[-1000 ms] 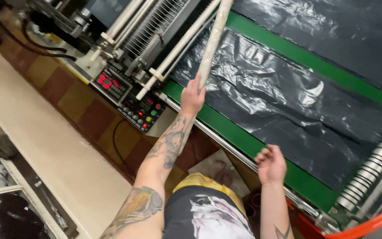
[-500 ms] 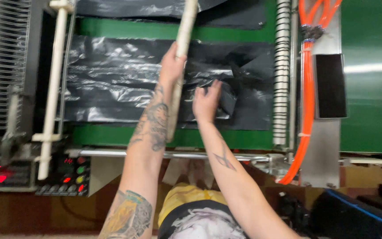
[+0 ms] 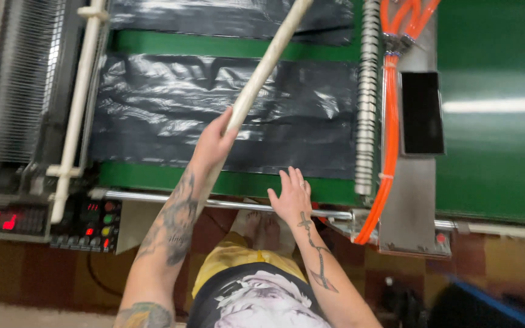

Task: Operating a plastic bag manufacturing machine by using a tube to guide and flatten bags on a conveyor belt and pressing control buttons.

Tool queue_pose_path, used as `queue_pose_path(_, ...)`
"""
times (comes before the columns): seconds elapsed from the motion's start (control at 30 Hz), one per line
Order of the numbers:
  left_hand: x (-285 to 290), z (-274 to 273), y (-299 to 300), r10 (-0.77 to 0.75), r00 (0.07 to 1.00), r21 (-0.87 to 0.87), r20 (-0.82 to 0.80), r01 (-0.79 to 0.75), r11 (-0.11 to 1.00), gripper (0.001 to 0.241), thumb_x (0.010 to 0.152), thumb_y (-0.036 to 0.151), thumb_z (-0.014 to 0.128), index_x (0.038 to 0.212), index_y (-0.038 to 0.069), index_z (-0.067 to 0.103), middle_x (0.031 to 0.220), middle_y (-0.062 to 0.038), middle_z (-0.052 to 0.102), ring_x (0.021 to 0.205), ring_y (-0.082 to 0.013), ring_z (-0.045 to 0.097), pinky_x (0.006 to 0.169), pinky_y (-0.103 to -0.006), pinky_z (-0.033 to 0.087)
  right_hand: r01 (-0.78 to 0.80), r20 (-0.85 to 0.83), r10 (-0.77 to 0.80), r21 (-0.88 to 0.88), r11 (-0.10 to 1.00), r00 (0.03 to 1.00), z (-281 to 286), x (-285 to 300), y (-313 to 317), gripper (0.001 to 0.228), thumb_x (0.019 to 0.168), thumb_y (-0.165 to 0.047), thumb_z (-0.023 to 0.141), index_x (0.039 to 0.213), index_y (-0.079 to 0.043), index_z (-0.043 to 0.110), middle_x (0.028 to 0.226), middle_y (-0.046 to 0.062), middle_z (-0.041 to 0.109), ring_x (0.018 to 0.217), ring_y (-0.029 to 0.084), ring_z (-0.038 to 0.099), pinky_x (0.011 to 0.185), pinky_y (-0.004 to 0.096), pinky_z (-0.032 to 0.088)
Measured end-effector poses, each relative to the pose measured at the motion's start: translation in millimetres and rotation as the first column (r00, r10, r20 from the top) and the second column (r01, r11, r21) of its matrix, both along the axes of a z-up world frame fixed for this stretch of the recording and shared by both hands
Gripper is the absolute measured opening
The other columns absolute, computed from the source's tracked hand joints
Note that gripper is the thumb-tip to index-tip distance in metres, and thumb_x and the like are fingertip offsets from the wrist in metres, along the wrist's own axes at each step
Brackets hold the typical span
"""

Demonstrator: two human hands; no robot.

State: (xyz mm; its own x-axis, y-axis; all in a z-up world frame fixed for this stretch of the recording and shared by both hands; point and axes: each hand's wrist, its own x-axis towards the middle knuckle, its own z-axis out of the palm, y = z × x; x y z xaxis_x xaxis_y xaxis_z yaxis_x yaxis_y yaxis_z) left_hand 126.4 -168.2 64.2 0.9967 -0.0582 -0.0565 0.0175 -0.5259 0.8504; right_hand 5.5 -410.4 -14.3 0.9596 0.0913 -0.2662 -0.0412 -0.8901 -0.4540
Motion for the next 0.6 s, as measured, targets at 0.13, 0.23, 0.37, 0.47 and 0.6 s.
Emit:
queue_pose_path(0.13,-102,-36,71,0.066,0.994,0.197,0.085,-0.082,0.977,0.054,0.100,0.023,0.061,0.151,0.010,0.050,0.132,-0.021,0.063,0.118,-0.0413,0.061,0.094,-0.0524,0.051,0.021,-0.115,-0.019,0.016,1.000,0.993,7,25,4,0.080,0.089,-0.056,0.067,0.154,-0.015,0.043,0.167,0.011,0.030,0.155,0.030,0.028,0.121,0.056,0.029)
queue_pose_path(0.23,-143,-90,123,0.133,0.927,0.338,0.351,-0.258,0.905,0.056,0.093,0.022,0.068,0.146,0.008,0.058,0.115,-0.018,0.067,0.100,-0.0384,0.069,0.082,-0.0467,0.055,-0.024,-0.138,0.025,0.008,1.000,0.990,27,43,6,0.090,0.088,-0.060,0.067,0.160,-0.018,0.034,0.171,0.011,0.019,0.158,0.032,0.017,0.122,0.061,0.023)
queue_pose_path(0.37,-143,-103,176,0.248,0.803,0.433,0.542,-0.519,0.737,0.055,0.095,0.025,0.068,0.146,0.006,0.060,0.109,-0.016,0.066,0.088,-0.0363,0.069,0.076,-0.0450,0.055,-0.130,-0.340,0.078,-0.131,0.983,0.937,49,50,15,0.105,0.086,-0.079,0.056,0.164,-0.016,0.024,0.170,0.014,0.022,0.157,0.034,0.020,0.121,0.065,0.020)
queue_pose_path(0.47,-97,-90,212,0.285,0.704,0.405,0.651,-0.639,0.654,0.055,0.096,0.027,0.070,0.145,0.006,0.061,0.108,-0.014,0.066,0.088,-0.0339,0.070,0.075,-0.0429,0.055,-0.096,-0.381,0.056,-0.086,0.992,0.923,50,72,26,0.107,0.084,-0.083,0.055,0.161,-0.014,0.031,0.163,0.014,0.037,0.151,0.032,0.034,0.118,0.061,0.027)
queue_pose_path(0.6,-37,-57,242,0.274,0.644,0.399,0.714,-0.697,0.596,0.054,0.097,0.030,0.071,0.144,0.007,0.061,0.109,-0.012,0.065,0.092,-0.0331,0.070,0.072,-0.0457,0.056,-0.202,-0.108,0.277,0.450,0.870,0.955,93,75,94,0.074,0.089,-0.050,0.072,0.149,-0.012,0.053,0.148,0.015,0.058,0.140,0.034,0.051,0.117,0.050,0.039)
